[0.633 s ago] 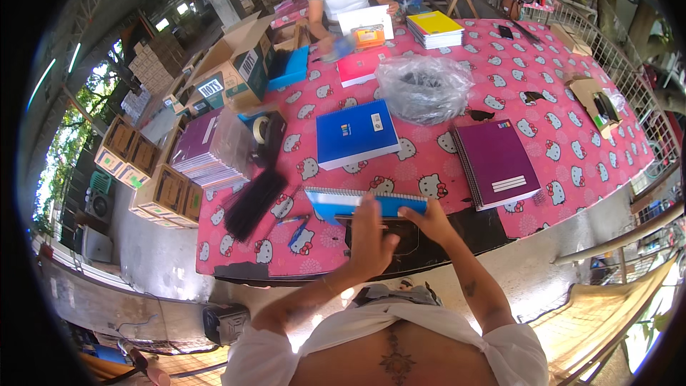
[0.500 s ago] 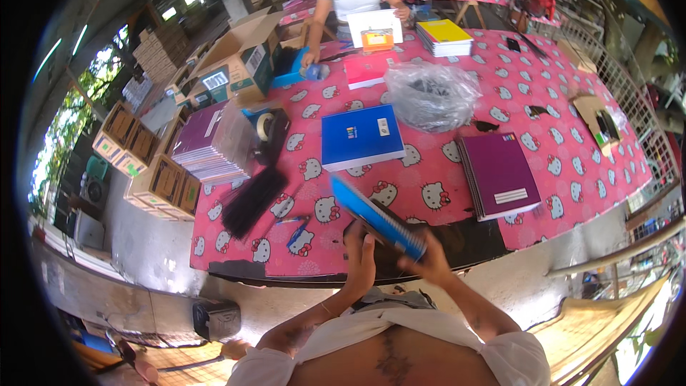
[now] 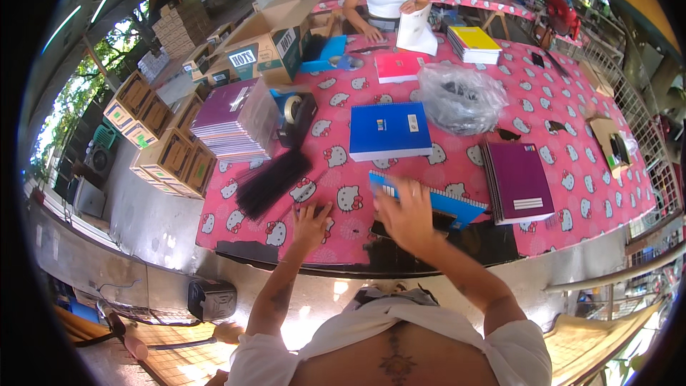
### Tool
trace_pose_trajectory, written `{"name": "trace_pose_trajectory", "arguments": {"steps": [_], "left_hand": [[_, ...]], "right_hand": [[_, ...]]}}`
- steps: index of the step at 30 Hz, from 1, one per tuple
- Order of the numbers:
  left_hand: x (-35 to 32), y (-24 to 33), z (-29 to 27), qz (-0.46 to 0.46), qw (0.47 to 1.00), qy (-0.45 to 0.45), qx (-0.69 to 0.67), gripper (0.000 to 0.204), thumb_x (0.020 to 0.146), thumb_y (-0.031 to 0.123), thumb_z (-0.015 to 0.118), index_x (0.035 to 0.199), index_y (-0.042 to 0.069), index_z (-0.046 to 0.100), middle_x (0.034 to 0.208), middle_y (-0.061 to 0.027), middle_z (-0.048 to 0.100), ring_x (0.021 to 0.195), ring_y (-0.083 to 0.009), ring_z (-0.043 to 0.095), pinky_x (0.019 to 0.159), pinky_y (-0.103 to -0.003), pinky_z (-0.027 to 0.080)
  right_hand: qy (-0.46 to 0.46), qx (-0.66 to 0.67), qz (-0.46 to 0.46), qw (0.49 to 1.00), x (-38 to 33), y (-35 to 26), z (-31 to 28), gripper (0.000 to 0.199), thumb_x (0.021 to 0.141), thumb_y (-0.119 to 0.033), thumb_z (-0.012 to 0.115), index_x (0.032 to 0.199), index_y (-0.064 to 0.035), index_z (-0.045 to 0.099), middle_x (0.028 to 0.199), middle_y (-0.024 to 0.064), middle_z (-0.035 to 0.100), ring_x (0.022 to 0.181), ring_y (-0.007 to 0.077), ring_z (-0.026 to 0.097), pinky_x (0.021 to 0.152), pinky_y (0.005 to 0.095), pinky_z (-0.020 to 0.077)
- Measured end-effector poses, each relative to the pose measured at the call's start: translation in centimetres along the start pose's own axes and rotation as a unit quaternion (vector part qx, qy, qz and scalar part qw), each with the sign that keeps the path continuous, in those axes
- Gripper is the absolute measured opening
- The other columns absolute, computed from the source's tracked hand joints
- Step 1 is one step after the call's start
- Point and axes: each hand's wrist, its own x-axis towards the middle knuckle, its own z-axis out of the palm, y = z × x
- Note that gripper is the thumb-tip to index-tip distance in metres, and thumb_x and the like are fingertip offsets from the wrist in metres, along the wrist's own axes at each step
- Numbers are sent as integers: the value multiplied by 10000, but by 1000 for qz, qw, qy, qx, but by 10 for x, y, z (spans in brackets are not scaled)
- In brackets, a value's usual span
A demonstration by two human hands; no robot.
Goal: The person picks up notebooks one by one from a stack, turns them over, and places them into a separate pile on the table.
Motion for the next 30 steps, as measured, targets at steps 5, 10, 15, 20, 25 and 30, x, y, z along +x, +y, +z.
{"name": "trace_pose_trajectory", "arguments": {"steps": [5,10,15,20,25,30], "left_hand": [[25,10,-39,-260,894,-5,-365,354,998,213,599,1338,112,598,1161,-129,690,998,-318,684,888,-426,558],[54,85,-118,-191,520,-120,-824,282,1015,203,586,1198,-10,603,1076,-156,704,932,-282,715,764,-392,600],[70,84,-129,-181,439,-187,-860,289,1032,215,562,1146,-47,598,1065,-178,699,967,-281,715,762,-406,605],[81,72,-125,-185,467,-215,-838,329,1011,241,604,1146,-57,630,1014,-148,701,847,-252,704,766,-379,588],[94,70,-136,128,913,4,-387,357,926,165,690,1253,22,670,971,-141,687,850,-281,657,742,-348,524],[69,5,-42,36,877,-69,-475,405,865,192,746,1240,52,685,1054,-197,666,946,-375,628,855,-438,513]], "right_hand": [[-65,-46,100,992,21,26,22,175,842,-220,739,996,-151,692,887,48,650,740,278,673,614,399,535],[-84,-36,168,981,28,14,8,162,852,-220,734,937,-116,643,844,49,632,727,291,692,623,406,559],[-42,-9,162,986,28,9,10,143,877,-235,725,904,-117,649,818,61,628,671,330,671,539,442,519],[-46,-19,161,986,28,8,6,145,874,-240,728,904,-117,657,809,66,631,685,332,674,557,442,526],[-80,-35,153,984,22,13,-5,220,855,-234,721,1054,-152,673,924,61,681,805,305,711,671,432,576],[-131,-50,256,956,-11,55,-82,289,857,-240,742,1122,-133,699,987,125,723,853,338,713,714,458,568]]}}
